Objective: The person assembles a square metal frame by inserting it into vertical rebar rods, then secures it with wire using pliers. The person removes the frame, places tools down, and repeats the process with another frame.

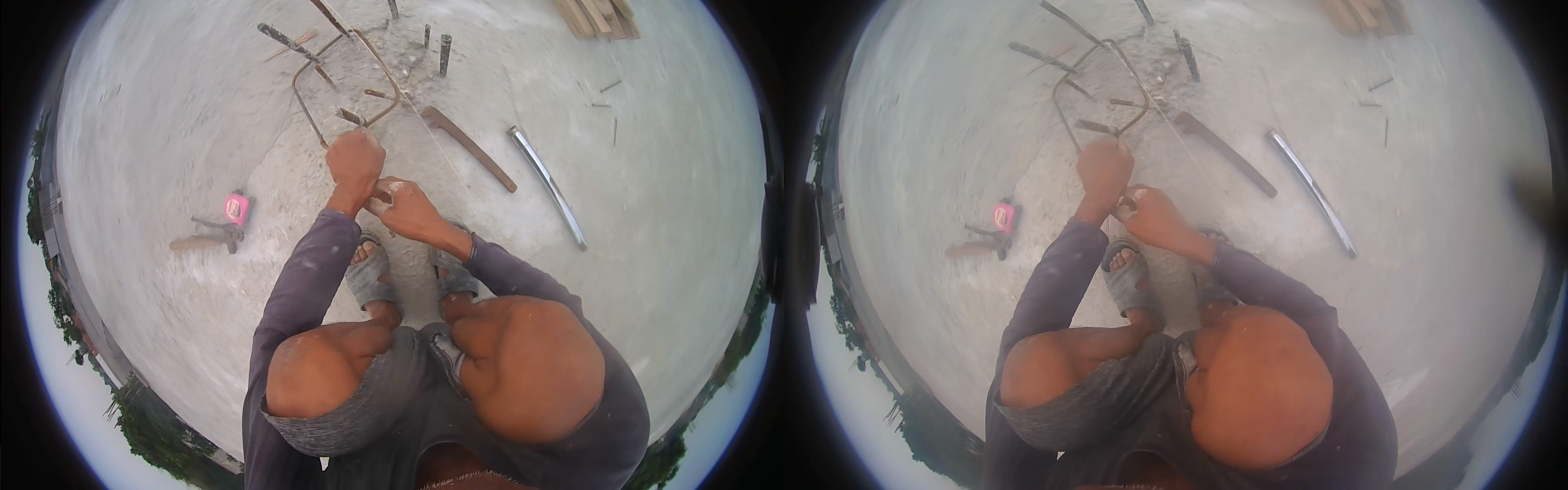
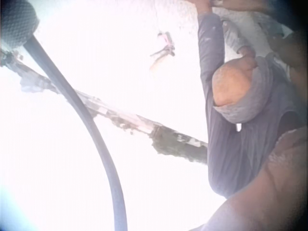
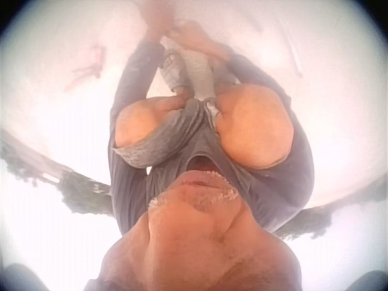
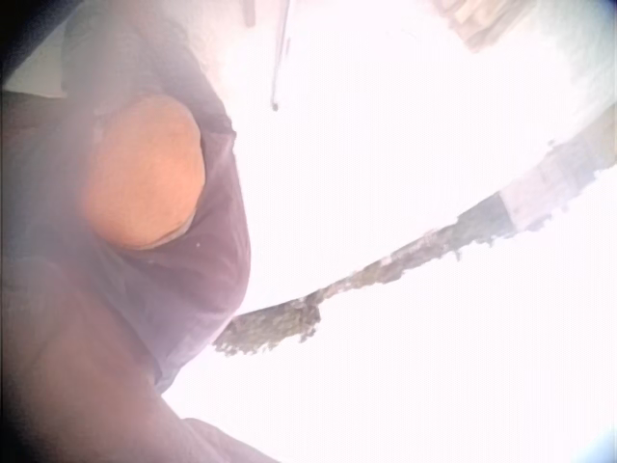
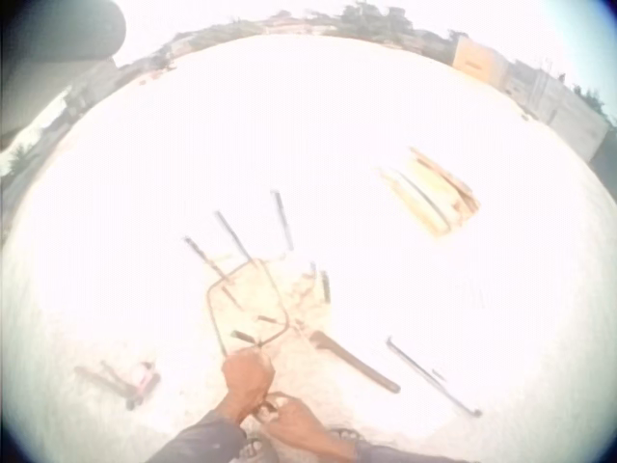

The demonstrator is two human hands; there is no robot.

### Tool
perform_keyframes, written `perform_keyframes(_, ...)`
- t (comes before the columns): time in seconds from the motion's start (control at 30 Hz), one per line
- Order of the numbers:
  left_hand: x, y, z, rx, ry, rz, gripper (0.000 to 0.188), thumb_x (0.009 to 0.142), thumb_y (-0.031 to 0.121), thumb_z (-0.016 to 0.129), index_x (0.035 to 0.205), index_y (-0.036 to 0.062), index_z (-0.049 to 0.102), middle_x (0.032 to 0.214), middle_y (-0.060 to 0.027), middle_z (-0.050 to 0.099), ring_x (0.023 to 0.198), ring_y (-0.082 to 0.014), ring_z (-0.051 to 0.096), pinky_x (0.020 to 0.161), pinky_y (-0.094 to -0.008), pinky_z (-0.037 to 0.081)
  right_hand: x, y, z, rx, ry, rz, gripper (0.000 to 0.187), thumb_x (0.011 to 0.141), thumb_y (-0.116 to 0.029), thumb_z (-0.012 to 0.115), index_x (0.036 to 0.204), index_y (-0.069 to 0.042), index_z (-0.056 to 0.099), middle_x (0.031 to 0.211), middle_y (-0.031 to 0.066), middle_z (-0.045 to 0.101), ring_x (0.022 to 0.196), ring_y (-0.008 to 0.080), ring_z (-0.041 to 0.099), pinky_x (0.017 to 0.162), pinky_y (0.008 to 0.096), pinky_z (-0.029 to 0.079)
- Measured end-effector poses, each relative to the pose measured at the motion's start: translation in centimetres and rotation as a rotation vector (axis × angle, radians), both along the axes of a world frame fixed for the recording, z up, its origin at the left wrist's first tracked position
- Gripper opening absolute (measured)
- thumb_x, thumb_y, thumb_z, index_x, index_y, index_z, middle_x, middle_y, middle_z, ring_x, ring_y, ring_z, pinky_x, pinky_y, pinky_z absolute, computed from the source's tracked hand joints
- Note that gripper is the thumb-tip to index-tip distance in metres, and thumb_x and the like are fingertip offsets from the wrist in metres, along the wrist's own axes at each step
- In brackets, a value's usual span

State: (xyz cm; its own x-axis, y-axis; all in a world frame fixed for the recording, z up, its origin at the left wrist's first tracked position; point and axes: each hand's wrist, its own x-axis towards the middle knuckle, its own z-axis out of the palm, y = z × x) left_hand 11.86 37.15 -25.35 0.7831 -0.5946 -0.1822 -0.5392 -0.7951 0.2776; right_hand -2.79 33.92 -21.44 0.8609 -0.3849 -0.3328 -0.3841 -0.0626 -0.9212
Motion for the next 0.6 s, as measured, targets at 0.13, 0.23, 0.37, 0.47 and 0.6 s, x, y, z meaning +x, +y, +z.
perform_keyframes(0.13,-0.4,0.2,-0.5,-0.188,0.01,0.083,0.035,0.088,0.031,0.06,0.092,-0.0004,0.076,0.079,-0.0217,0.07,0.072,-0.0362,0.071,0.067,-0.0457,0.058,-0.8,-1.6,-0.9,0.053,0.026,-0.132,0.034,0.094,-0.025,0.068,0.115,0.002,0.071,0.111,0.0192,0.072,0.103,0.0301,0.07,0.088,0.038,0.053)
perform_keyframes(0.23,-0.4,0.4,-0.2,-0.431,0.56,0.439,0.038,0.091,0.033,0.057,0.095,-0.001,0.072,0.081,-0.016,0.068,0.065,-0.0261,0.065,0.061,-0.0384,0.056,-1.3,-2.8,-1.6,0.034,0.039,-0.194,0.035,0.09,-0.023,0.068,0.114,0.003,0.072,0.111,0.0236,0.071,0.102,0.0362,0.069,0.088,0.0396,0.053)
perform_keyframes(0.37,1.4,1.6,0.4,-0.7,1.374,0.803,0.034,0.094,0.028,0.054,0.112,0.0005,0.064,0.094,-0.0101,0.062,0.068,-0.014,0.055,0.058,-0.0283,0.054,-1.7,-3.9,-2.4,0.019,0.102,-0.177,0.035,0.091,-0.024,0.067,0.113,0.002,0.072,0.107,0.0244,0.072,0.1,0.037,0.07,0.087,0.0402,0.053)
perform_keyframes(0.47,2.8,3.1,0.1,-0.853,1.761,0.721,0.027,0.096,0.021,0.058,0.115,0.0025,0.061,0.103,-0.0127,0.063,0.075,-0.0138,0.058,0.062,-0.0279,0.055,-2.1,-4.3,-2.8,0.0,0.108,-0.154,0.035,0.091,-0.025,0.066,0.113,0.001,0.072,0.105,0.0251,0.072,0.097,0.0376,0.071,0.086,0.041,0.053)
perform_keyframes(0.6,2.0,3.7,-1.9,-0.961,1.807,0.71,0.019,0.099,0.02,0.062,0.11,0.0051,0.062,0.106,-0.0113,0.066,0.08,-0.0151,0.062,0.069,-0.0294,0.056,-2.8,-4.6,-3.6,-0.118,0.113,-0.089,0.036,0.093,-0.022,0.065,0.118,0.004,0.069,0.099,0.0186,0.075,0.089,0.0262,0.071,0.08,0.0357,0.054)
